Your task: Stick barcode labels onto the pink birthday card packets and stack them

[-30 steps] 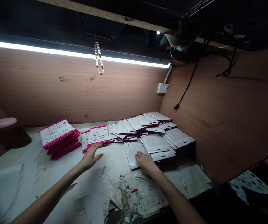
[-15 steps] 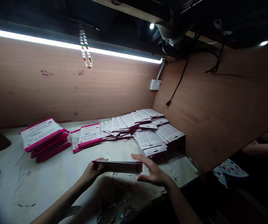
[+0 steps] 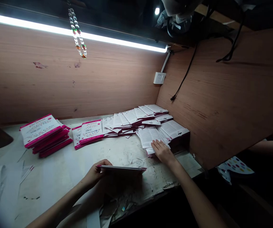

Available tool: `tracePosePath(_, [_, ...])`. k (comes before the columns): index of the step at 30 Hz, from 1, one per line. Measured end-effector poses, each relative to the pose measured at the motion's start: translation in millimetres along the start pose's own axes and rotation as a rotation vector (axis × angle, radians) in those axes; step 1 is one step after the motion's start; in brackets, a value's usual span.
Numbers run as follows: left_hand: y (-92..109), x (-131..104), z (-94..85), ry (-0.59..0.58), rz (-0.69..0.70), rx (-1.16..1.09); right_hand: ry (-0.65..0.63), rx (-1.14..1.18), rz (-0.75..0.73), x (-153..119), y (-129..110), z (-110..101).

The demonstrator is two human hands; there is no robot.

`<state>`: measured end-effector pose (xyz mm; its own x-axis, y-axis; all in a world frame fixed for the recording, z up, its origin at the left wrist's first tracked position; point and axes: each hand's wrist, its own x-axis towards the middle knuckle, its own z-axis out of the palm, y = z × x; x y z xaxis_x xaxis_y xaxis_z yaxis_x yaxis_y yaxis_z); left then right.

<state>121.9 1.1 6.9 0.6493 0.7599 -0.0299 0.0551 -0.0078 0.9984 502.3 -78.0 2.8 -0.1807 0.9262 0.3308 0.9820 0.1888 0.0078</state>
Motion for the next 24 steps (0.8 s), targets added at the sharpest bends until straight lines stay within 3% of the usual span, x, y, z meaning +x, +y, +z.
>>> tracePosePath(5, [1.1, -2.0, -2.3, -0.015, 0.014, 0.026, 0.266, 0.192, 0.0, -16.8, -21.3, -29.0])
tracePosePath(10, [-7.5, 1.6, -4.0, 0.003, 0.122, 0.115, 0.668, 0.5, 0.408, -35.6, -47.6, -62.9])
tracePosePath(13, [-12.5, 6.1, -1.4, 0.083, 0.256, 0.08, 0.59, 0.851, 0.504, -40.2, -68.7, -52.6])
tracePosePath(17, [-8.4, 4.4, 5.2, 0.012, 0.249, 0.093, 0.397, 1.216, 0.469, -49.9, -114.4, -13.8])
tracePosePath(20, [-0.8, -1.8, 12.5, -0.042, 0.208, 0.15, 0.426, 1.279, 0.517, -59.6, -147.5, 9.3])
tracePosePath(24, [7.4, -6.6, 21.2, -0.036, 0.193, 0.111, 0.521, 1.267, 0.539, -63.9, -169.2, 17.0])
